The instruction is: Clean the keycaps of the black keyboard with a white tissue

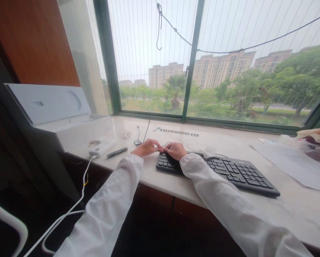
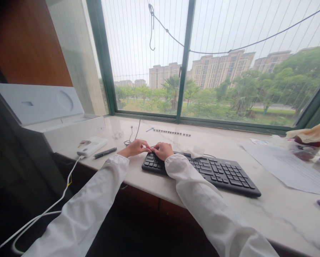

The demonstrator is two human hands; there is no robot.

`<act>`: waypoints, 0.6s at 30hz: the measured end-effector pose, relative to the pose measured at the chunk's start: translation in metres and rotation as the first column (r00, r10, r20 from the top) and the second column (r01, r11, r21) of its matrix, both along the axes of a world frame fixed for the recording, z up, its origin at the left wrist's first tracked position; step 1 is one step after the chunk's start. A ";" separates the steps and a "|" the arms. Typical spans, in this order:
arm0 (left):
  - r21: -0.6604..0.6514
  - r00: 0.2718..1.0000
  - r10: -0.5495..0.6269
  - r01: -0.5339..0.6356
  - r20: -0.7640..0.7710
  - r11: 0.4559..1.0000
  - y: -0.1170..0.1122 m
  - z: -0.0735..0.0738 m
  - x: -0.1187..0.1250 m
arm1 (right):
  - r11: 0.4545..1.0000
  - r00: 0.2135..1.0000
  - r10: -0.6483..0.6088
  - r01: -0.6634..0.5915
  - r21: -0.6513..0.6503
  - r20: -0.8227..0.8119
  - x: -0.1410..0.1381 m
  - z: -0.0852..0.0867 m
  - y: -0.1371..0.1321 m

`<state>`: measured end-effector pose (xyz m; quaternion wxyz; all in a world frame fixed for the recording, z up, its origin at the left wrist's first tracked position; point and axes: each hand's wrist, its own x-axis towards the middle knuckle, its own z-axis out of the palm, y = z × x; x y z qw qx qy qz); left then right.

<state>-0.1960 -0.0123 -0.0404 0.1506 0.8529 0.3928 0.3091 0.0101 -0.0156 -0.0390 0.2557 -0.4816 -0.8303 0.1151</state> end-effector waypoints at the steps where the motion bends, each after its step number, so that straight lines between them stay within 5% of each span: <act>1: 0.005 1.000 0.000 0.000 -0.004 1.000 0.000 0.000 0.000 | 1.000 1.000 0.000 0.000 0.000 0.001 0.000 0.000 0.000; 18: 0.018 0.998 -0.049 0.048 0.035 0.999 -0.004 0.001 0.000 | 0.999 0.999 0.030 -0.031 -0.039 -0.034 0.004 0.006 -0.003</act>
